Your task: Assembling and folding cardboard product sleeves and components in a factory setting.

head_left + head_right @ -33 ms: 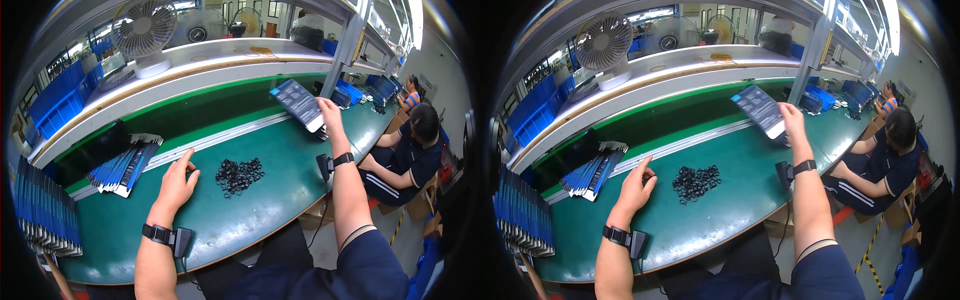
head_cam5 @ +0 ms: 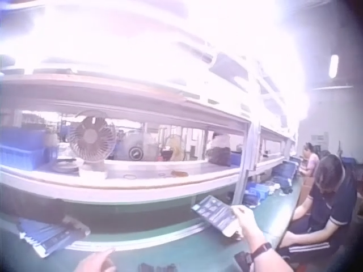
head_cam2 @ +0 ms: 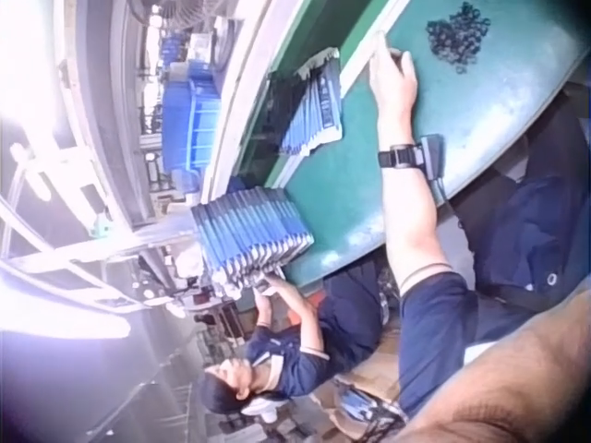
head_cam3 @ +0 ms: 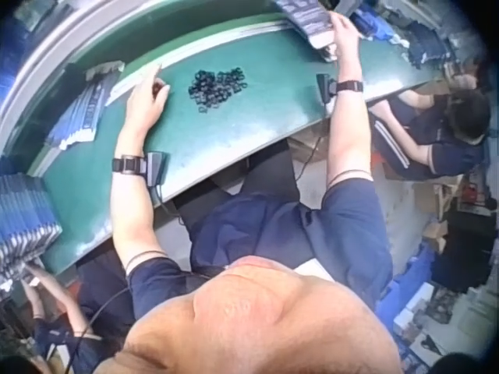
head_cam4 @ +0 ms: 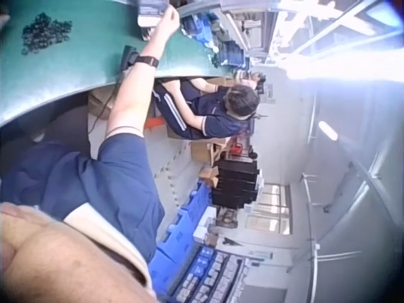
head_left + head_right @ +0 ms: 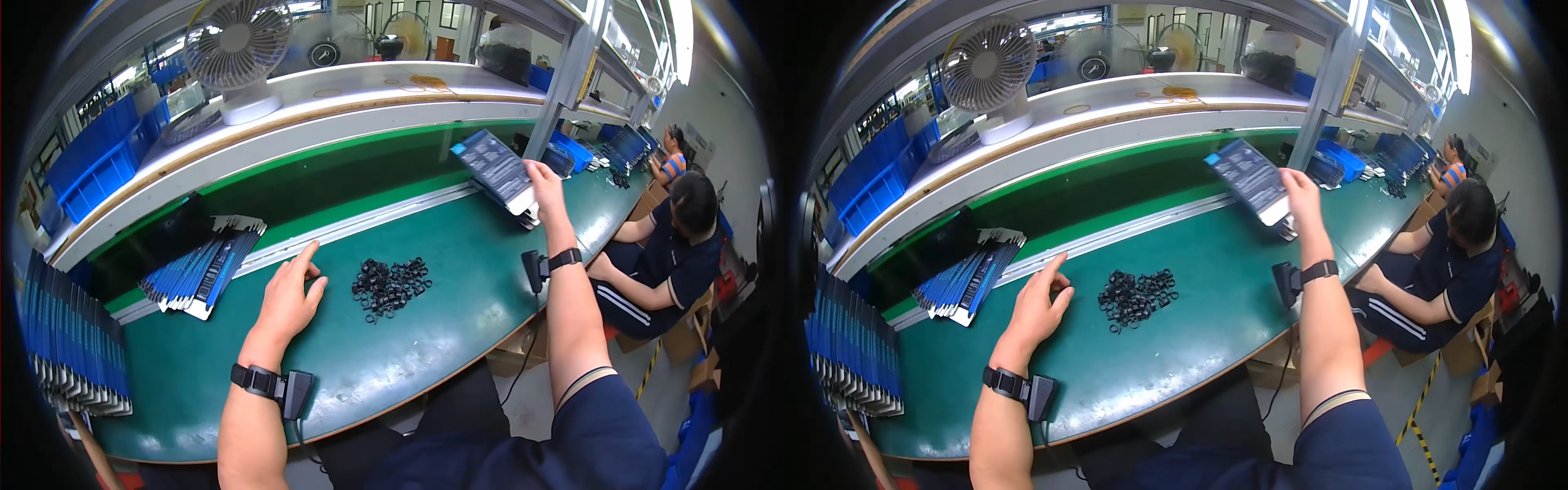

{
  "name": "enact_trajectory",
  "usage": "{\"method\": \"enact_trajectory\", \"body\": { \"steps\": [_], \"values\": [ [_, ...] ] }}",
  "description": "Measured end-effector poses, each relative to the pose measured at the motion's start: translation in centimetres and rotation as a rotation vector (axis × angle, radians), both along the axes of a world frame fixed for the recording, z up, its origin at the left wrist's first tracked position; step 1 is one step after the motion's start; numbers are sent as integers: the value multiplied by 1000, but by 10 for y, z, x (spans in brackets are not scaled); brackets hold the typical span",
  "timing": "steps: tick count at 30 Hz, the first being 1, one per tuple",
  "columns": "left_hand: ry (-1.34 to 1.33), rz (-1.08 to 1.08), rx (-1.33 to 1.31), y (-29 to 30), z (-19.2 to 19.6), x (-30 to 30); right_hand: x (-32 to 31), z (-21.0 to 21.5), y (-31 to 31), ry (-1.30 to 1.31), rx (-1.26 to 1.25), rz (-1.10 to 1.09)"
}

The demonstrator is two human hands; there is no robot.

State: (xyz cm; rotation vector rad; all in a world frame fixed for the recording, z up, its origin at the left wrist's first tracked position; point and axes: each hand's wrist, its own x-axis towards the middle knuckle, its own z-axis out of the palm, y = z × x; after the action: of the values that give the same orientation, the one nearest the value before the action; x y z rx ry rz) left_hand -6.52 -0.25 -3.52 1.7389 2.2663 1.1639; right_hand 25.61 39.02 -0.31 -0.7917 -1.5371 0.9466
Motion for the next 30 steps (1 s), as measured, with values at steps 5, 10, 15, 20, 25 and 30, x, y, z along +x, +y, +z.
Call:
{"method": "enact_trajectory", "body": {
  "steps": [5, 10, 15, 20, 25, 30],
  "values": [
    [75, -21, -69, -5, 4, 1, 34, -10, 36, -144, -10, -147],
    [74, -19, -84, -8, 6, 2, 33, -26, 31, -512, 43, -287],
    [131, -6, -98, -8, 4, 0, 20, -17, 34, -706, 172, -472],
    [224, -80, -35, 1, -1, -1, -24, 27, -10, -407, 396, -164],
    [223, -54, -35, -4, -5, -3, -111, 50, -115, -319, 383, 190],
    [216, -67, -42, -2, -8, -2, -182, 40, -201, -244, 367, 551]
  ]
}}
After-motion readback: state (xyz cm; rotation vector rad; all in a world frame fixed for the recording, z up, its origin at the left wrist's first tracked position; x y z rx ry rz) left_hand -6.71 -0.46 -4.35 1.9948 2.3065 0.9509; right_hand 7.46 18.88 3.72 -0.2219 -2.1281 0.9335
